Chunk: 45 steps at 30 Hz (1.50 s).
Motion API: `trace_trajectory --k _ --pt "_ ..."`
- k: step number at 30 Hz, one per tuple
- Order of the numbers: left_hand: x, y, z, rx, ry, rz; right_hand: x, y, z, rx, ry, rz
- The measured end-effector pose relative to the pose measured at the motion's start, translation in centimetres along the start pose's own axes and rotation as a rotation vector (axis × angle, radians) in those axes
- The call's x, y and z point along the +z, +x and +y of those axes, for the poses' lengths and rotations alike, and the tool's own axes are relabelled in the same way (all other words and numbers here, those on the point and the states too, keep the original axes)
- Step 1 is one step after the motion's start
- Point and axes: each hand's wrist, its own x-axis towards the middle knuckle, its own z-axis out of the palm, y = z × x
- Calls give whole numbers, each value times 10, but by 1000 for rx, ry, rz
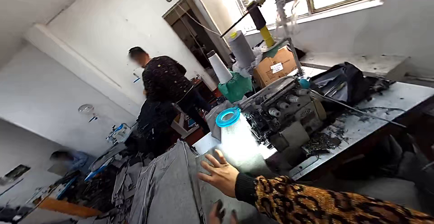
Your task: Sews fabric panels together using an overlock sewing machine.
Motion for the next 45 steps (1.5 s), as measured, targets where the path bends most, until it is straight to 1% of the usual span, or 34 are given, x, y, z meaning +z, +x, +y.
trace_trajectory --k 1,3,4,5,6,7,8,9,10,11,12,14,16,17,18,20,21,22,25,28,29,30,31,33,35,37,40,41,43,45 --pt "25 3 -5 -36 -109 -61 6 -14 6 47 -20 92" --pt "62 10 -15 -44 -234 -134 11 -52 18 109 -185 478" --pt "75 16 -19 3 -250 -151 6 -74 25 166 -206 622" --pt "86 25 -20 55 -240 -149 -2 -96 31 232 -160 709" --pt "94 35 -19 100 -217 -127 -11 -120 36 309 -79 751" --pt "101 47 -15 129 -201 -93 -17 -142 39 408 24 744" --pt "107 61 -10 144 -181 -56 -23 -160 41 533 119 692" --pt "111 75 -3 142 -163 -33 -27 -173 42 659 222 594" --pt "114 91 5 144 -133 -14 -31 -181 43 756 337 451" --pt "117 106 12 151 -98 -5 -35 -184 45 796 408 316" --pt "117 120 17 159 -63 -24 -35 -182 46 780 422 232" --pt "113 145 25 134 11 -117 -42 -169 47 744 488 62" --pt "104 162 28 74 61 -257 -50 -151 54 748 614 -190" --pt "103 167 26 96 61 -258 -52 -144 59 750 664 -293" --pt "104 170 21 154 42 -222 -52 -139 63 744 705 -353" --pt "103 168 13 303 -57 -103 -51 -134 69 700 788 -405" --pt "97 166 13 353 -119 -52 -52 -132 70 672 831 -426" --pt "89 164 16 368 -191 -30 -53 -129 70 653 864 -441" --pt "58 150 31 385 -347 -9 -51 -125 61 668 853 -413" --pt "27 126 53 507 -304 54 -46 -121 46 679 736 -321" --pt "18 116 61 545 -260 84 -44 -120 41 685 697 -248" --pt "10 106 68 575 -212 119 -39 -120 36 693 678 -130" --pt "2 97 73 595 -171 154 -32 -122 33 684 680 28" --pt "-11 89 74 617 -122 206 -30 -123 25 667 768 279" --pt "-18 94 66 590 -93 205 -46 -124 14 639 906 384" --pt "-10 107 54 534 -71 133 -61 -128 10 637 979 390" --pt "29 117 36 395 -131 -45 -62 -140 17 739 1042 359" --pt "43 119 34 374 -174 -100 -60 -143 21 757 1050 362" --pt "61 123 37 387 -283 -199 -59 -146 25 754 1046 344" --pt "72 129 44 417 -328 -286 -65 -146 26 731 1027 285"
